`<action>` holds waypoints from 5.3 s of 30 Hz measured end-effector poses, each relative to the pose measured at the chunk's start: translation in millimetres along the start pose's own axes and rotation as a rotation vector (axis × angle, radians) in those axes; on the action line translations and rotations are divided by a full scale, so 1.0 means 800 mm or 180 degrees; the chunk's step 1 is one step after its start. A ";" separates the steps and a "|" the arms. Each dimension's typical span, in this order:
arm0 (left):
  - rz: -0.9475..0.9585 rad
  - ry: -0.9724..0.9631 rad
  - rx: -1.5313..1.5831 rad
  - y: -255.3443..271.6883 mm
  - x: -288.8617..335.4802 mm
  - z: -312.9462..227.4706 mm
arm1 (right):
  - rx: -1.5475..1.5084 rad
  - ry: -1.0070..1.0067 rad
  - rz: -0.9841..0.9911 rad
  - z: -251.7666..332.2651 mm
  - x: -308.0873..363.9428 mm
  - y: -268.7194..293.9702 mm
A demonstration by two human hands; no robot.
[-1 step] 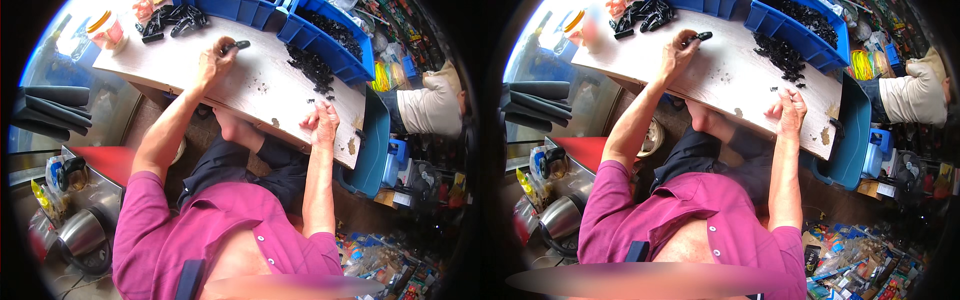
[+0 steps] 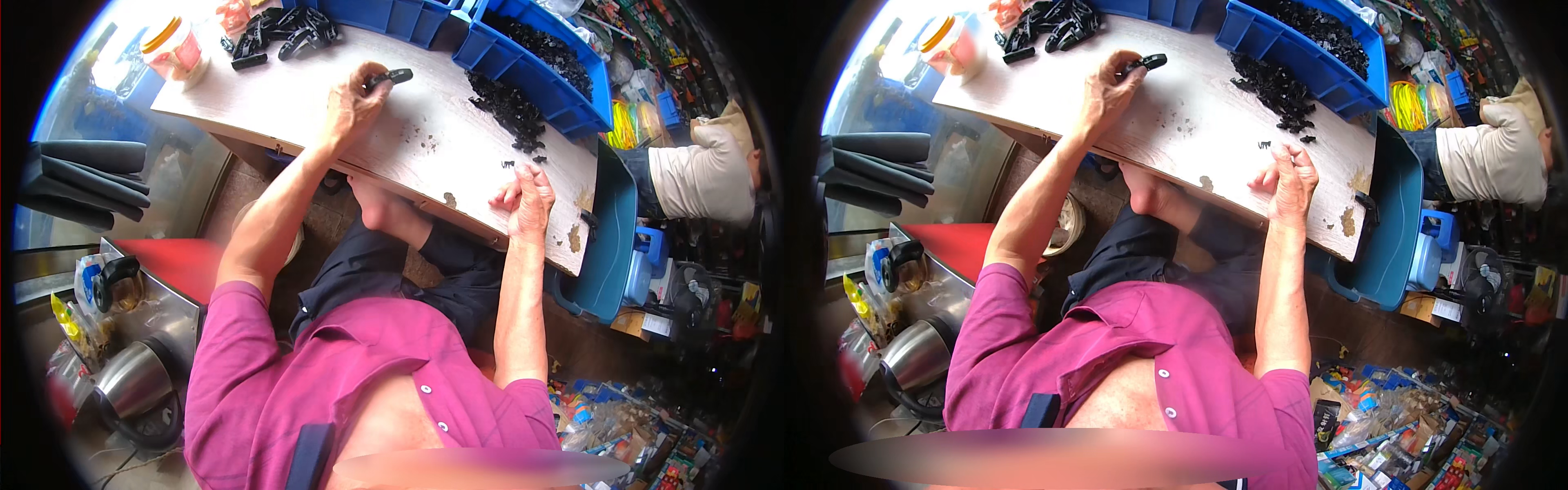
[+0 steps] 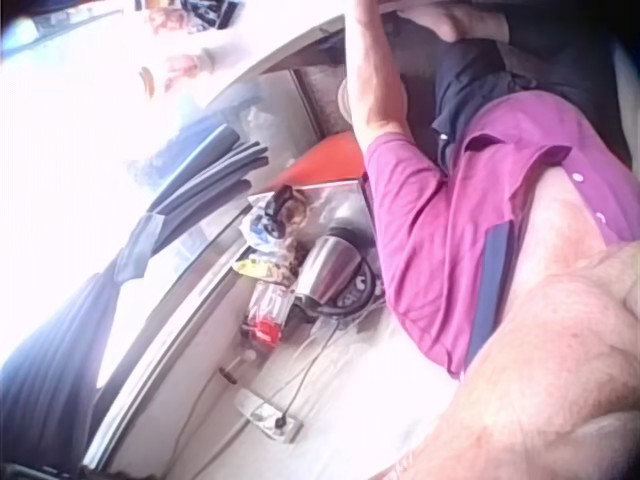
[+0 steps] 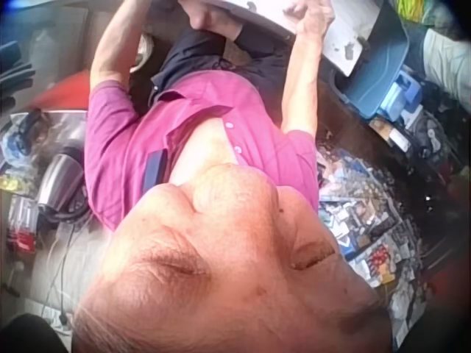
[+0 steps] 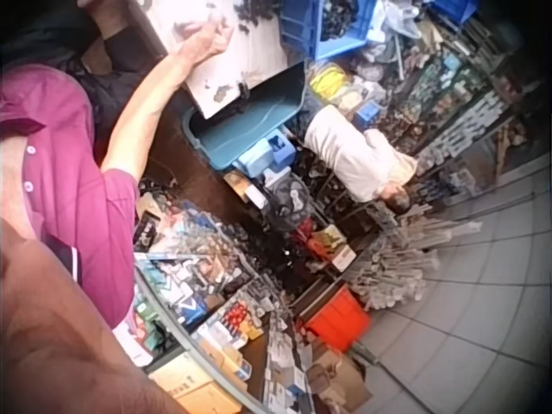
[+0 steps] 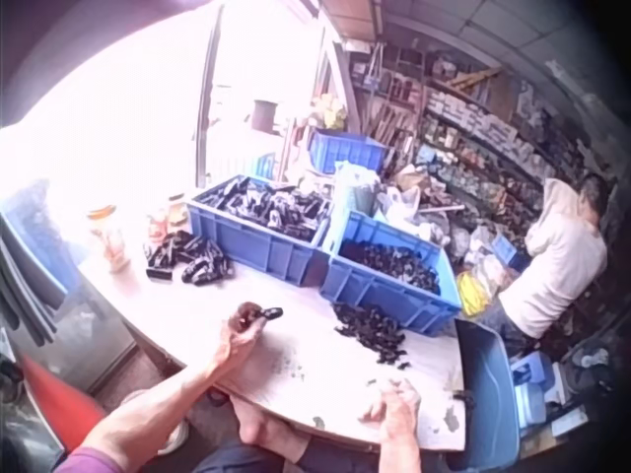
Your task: The person assembles small L-shaped brackets by hand, taking parts from a parts bin and joining them with small screws.
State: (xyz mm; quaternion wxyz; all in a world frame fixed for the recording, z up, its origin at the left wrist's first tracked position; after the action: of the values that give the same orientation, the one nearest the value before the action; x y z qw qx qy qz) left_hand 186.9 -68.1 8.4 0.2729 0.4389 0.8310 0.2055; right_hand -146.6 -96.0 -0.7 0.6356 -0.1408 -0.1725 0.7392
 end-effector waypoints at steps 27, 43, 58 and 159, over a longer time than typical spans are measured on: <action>0.0968 -0.1506 -0.1336 -0.089 0.061 -0.107 | -0.0290 0.0073 -0.0187 -0.003 0.003 -0.012; 0.0823 -0.2069 -0.1175 -0.079 0.076 -0.101 | -0.0323 0.0108 -0.0135 -0.009 0.009 -0.019; 0.1915 0.0446 0.3128 -0.138 0.130 -0.119 | -0.0995 0.0004 -0.0010 -0.021 0.014 -0.033; -0.1511 0.0101 -0.2378 0.123 -0.093 0.131 | -0.0084 -0.0174 0.0161 -0.025 0.003 -0.033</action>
State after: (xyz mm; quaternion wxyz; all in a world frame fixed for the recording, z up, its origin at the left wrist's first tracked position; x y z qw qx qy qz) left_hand 348.8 -67.6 6.0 0.4397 0.1039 0.7816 0.4301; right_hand -115.1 -88.8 -7.0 0.6098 -0.1331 -0.1959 0.7563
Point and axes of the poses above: each hand's wrist, its own x-axis away from the middle knuckle, its own y-axis out of the back of the hand, z = x × y, the point moved 6 cm from there along -x, towards the middle knuckle, and after that the axes turned 15 degrees about -x, right-handed, at the moved point
